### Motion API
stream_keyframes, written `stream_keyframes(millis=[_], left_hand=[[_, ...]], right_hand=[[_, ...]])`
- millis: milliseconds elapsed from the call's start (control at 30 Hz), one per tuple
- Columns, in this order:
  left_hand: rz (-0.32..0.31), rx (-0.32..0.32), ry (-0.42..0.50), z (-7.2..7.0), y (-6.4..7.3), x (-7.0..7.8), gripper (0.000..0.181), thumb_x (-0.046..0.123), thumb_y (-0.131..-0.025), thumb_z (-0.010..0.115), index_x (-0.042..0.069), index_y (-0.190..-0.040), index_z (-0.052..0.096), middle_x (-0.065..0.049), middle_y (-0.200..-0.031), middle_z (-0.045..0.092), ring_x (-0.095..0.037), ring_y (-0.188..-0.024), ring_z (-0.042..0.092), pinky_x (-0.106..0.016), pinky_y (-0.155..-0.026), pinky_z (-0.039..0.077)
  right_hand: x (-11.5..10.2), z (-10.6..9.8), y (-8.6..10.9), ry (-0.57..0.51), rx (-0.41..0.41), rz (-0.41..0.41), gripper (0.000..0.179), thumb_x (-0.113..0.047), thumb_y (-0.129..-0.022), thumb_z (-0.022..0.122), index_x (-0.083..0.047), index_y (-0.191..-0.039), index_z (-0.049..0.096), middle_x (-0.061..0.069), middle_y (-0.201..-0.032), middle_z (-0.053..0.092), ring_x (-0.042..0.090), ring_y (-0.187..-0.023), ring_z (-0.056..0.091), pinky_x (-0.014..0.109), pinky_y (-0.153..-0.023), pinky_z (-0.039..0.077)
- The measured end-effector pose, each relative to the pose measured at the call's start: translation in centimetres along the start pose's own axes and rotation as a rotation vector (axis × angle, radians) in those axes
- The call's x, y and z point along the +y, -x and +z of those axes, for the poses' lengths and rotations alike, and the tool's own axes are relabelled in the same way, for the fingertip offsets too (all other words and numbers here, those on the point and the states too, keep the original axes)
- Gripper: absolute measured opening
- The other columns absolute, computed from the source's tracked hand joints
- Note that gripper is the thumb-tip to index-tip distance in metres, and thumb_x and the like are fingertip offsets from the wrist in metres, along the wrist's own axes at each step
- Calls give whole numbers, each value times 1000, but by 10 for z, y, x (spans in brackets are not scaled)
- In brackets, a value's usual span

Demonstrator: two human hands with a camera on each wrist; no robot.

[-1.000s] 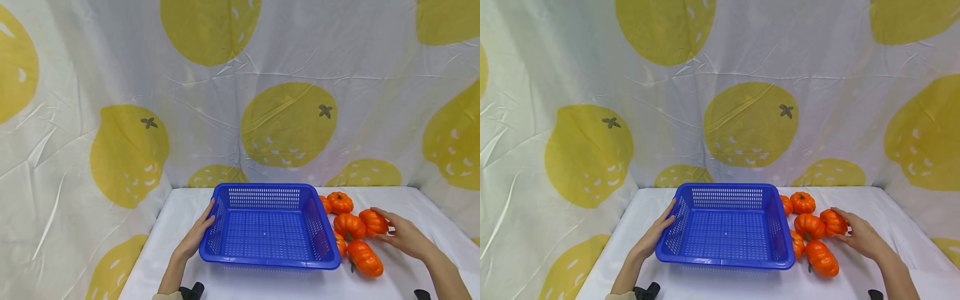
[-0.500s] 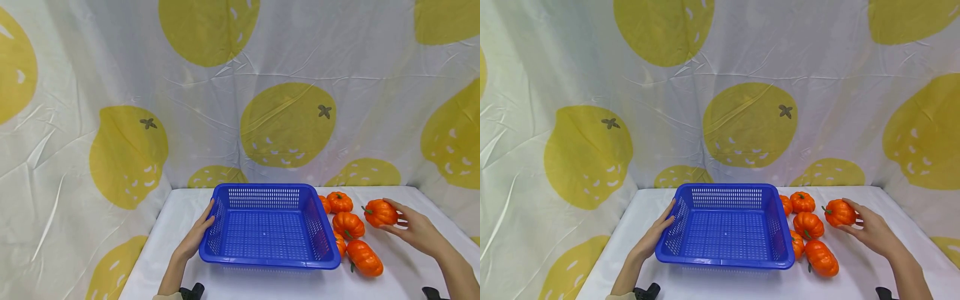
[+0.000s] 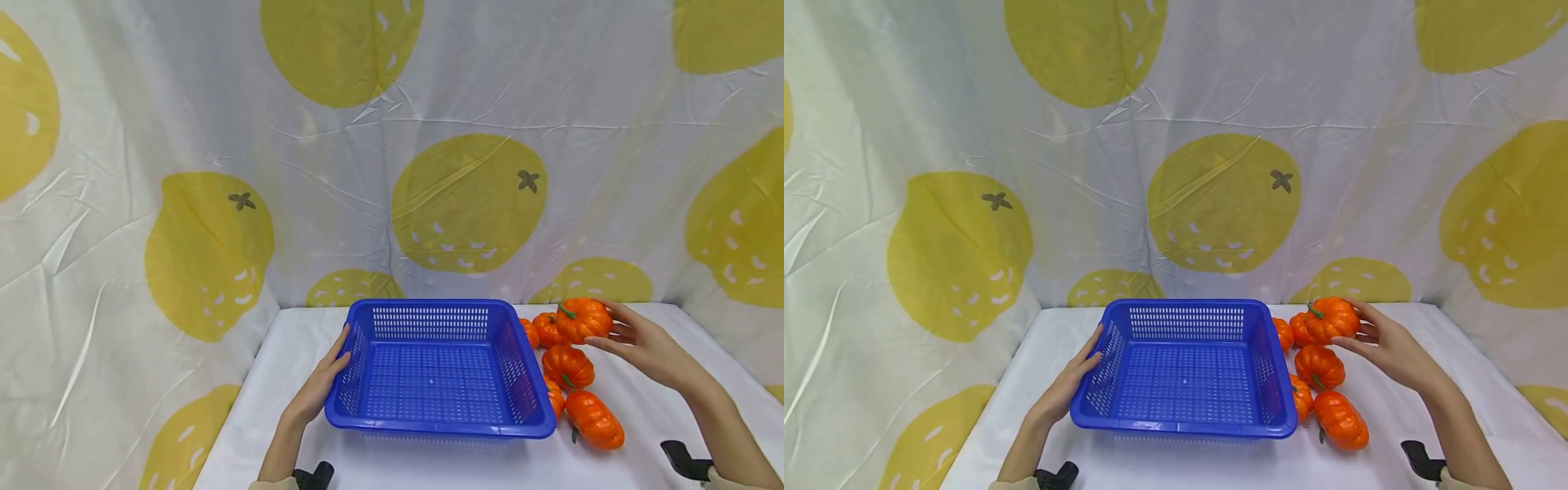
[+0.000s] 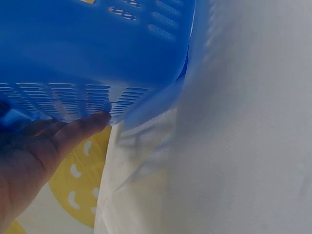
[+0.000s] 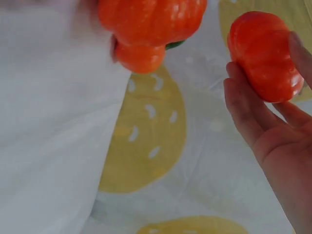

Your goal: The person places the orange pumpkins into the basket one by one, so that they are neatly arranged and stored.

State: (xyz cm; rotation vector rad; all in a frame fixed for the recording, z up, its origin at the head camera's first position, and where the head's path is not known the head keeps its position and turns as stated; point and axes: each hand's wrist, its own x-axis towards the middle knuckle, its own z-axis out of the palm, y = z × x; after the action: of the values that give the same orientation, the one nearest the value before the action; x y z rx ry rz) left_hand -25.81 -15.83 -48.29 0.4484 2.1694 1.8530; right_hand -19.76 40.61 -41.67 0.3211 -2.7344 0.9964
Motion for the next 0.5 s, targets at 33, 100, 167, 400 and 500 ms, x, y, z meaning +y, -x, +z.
stream_keyframes(millis=[33,100,167,400,500], left_hand=[[2,-1,1,0,0,0,62,30,-113,36,26,-168,10,-7,-177,1,-35,-163,-8,-63,-128,-5],[5,-1,3,0,0,0,62,31,-112,36,26,-168,10,-7,-177,1,-34,-163,-8,-63,-129,-5],[5,-3,6,0,0,0,62,31,-112,37,26,-168,10,-7,-177,1,-35,-163,-8,-63,-129,-4],[3,3,4,1,1,1,62,32,-112,37,25,-168,10,-8,-177,1,-35,-163,-8,-63,-129,-4],[6,2,-3,1,0,1,62,31,-112,37,25,-168,10,-7,-177,2,-34,-163,-7,-62,-129,-4]], right_hand=[[-4,1,-3,-25,-13,-2,77,-15,-94,76,1,-157,35,36,-143,52,-19,-103,56,11,-75,55],[-12,2,-9,-70,-33,-13,76,-15,-96,74,-1,-159,33,34,-146,49,-24,-106,49,11,-78,56],[-21,4,-16,-114,-52,-13,75,-15,-97,72,-2,-159,33,33,-149,47,-22,-109,50,12,-80,56],[-54,11,-37,-208,-126,-10,71,-20,-101,68,-2,-159,32,29,-154,45,40,-129,63,20,-88,60],[-66,15,-46,-239,-154,-11,70,-22,-102,67,-4,-160,32,28,-155,45,57,-134,51,29,-91,62]])
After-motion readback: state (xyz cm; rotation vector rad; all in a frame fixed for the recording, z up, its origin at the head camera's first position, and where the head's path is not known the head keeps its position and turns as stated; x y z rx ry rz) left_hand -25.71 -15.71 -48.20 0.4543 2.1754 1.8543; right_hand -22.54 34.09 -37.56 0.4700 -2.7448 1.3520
